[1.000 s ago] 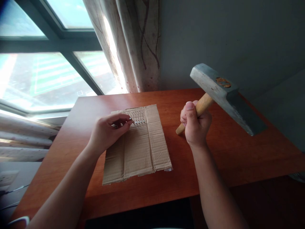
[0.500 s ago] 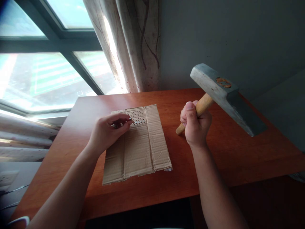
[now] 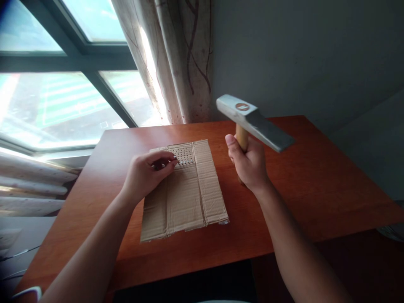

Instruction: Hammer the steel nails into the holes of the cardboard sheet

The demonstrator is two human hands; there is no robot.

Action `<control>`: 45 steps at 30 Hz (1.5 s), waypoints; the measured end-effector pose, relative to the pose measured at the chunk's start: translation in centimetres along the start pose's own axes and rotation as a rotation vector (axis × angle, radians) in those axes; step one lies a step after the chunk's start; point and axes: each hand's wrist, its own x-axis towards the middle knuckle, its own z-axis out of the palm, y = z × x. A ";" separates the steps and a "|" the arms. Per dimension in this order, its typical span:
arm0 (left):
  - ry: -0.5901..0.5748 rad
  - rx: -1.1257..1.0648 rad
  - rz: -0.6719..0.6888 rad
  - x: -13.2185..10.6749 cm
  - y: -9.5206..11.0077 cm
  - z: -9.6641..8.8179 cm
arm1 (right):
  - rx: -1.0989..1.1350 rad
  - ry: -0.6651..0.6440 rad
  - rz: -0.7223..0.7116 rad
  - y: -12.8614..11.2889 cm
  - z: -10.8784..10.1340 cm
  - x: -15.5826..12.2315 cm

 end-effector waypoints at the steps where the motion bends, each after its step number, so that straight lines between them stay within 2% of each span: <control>1: 0.002 -0.002 0.001 0.0 0.0 0.0 | -0.063 -0.083 0.027 -0.2 -0.2 0.1; 7: 0.018 0.004 0.002 -0.1 0.0 0.2 | -0.326 -0.590 0.097 -2.5 -1.1 1.1; 11: 0.023 0.013 0.010 0.0 0.0 0.2 | -0.455 -0.764 0.083 -4.3 -0.8 1.8; 15: 0.024 0.006 0.010 0.0 -0.2 0.2 | -0.418 -0.805 0.049 -5.9 -0.3 2.0; 18: 0.014 0.001 0.013 -0.1 -0.3 0.3 | -0.375 -0.829 0.108 -6.4 0.1 2.0; 21: 0.014 0.009 0.011 -0.1 -0.4 0.3 | -0.444 -0.868 0.169 -6.7 0.3 2.2; 26: 0.009 0.008 0.018 -0.1 -0.5 0.4 | -0.414 -0.848 0.176 -7.1 0.4 2.2; 32: -0.021 0.030 0.016 -0.1 -0.5 0.4 | -0.482 -0.898 0.181 -7.0 0.6 2.1; 37: -0.025 0.045 0.015 -0.1 -0.5 0.3 | -0.441 -0.865 0.167 -7.3 0.7 2.1; 45: -0.062 0.050 0.013 -0.1 -0.6 0.4 | -0.501 -0.913 0.191 -6.5 0.8 1.7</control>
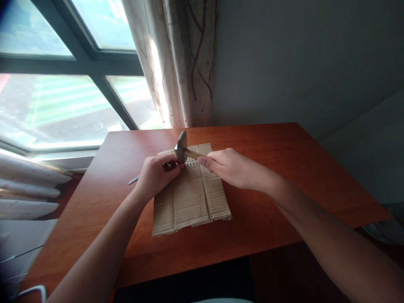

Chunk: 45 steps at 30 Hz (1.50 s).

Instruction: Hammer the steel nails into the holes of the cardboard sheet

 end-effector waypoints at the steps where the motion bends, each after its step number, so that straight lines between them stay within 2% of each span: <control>1: -0.005 -0.008 0.000 0.0 0.0 0.0 | -0.001 0.002 0.000 0.0 0.0 0.0; 9: -0.014 -0.026 -0.037 -0.2 0.2 -0.1 | 0.038 0.047 -0.003 -0.3 -0.4 -0.3; 15: -0.019 -0.002 -0.080 -0.2 0.3 -0.1 | 0.014 -0.003 0.037 -0.1 0.3 0.1; 40: -0.021 0.011 -0.077 -0.2 0.0 -0.2 | -0.013 0.006 0.037 0.9 1.3 0.6; 45: -0.027 -0.003 -0.071 -0.2 0.0 -0.2 | 0.013 0.043 0.017 1.0 1.1 0.4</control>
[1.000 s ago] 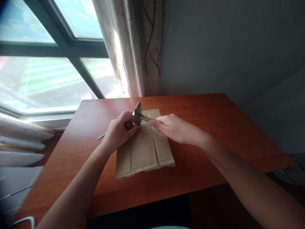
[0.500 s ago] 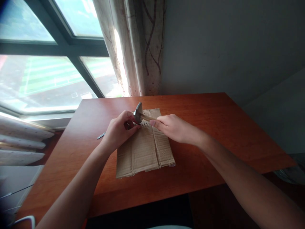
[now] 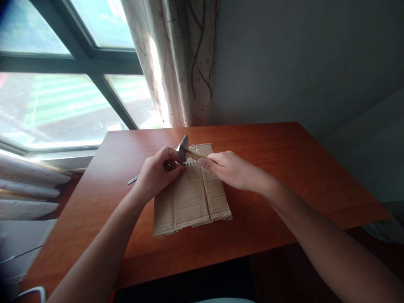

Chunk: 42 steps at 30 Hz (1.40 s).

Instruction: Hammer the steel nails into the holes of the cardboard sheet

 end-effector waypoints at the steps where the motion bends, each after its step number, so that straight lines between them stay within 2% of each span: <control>1: -0.003 -0.004 0.002 0.0 0.0 0.0 | 0.016 0.008 -0.003 0.0 0.0 -0.1; 16: 0.006 0.009 0.001 0.0 -0.1 0.0 | -0.011 -0.023 0.027 0.1 0.6 0.0; 22: -0.002 -0.021 0.005 0.0 0.1 0.0 | 0.058 0.028 -0.007 0.3 0.1 -0.3; 26: 0.000 -0.020 0.003 0.0 0.2 0.0 | 0.101 0.206 0.001 1.2 -0.1 -0.7; 32: -0.007 -0.011 -0.009 0.0 0.3 -0.1 | 0.407 0.646 -0.047 3.3 0.4 -0.5; 35: -0.012 -0.005 -0.017 0.0 0.3 -0.1 | 0.488 0.770 -0.094 4.2 0.7 0.1; 38: -0.007 -0.007 -0.017 -0.1 0.3 -0.1 | 0.469 0.876 -0.096 4.9 0.8 0.5; 42: -0.007 -0.012 -0.010 0.0 0.3 -0.1 | 0.506 0.946 -0.141 5.2 0.7 0.4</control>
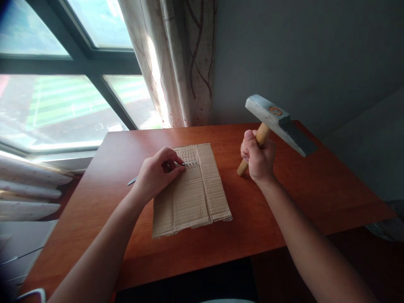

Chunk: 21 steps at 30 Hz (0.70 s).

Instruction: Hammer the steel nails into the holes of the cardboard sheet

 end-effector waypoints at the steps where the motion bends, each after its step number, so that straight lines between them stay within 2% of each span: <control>1: -0.002 0.000 0.000 0.0 0.0 0.0 | 0.039 0.007 -0.005 0.0 -0.1 0.0; 10: -0.001 0.045 0.046 -0.2 0.4 -0.3 | 0.305 -0.005 -0.100 1.2 -0.3 0.1; 13: 0.070 0.015 0.081 0.0 0.5 -0.9 | 0.335 -0.005 -0.109 1.3 -0.1 0.0; 17: 0.216 0.018 0.060 0.0 -0.5 -2.8 | 0.354 0.001 -0.109 1.3 0.0 -0.4; 21: 0.246 0.351 -0.039 -1.2 -3.1 -5.5 | 0.371 0.027 -0.132 1.4 -0.3 -0.4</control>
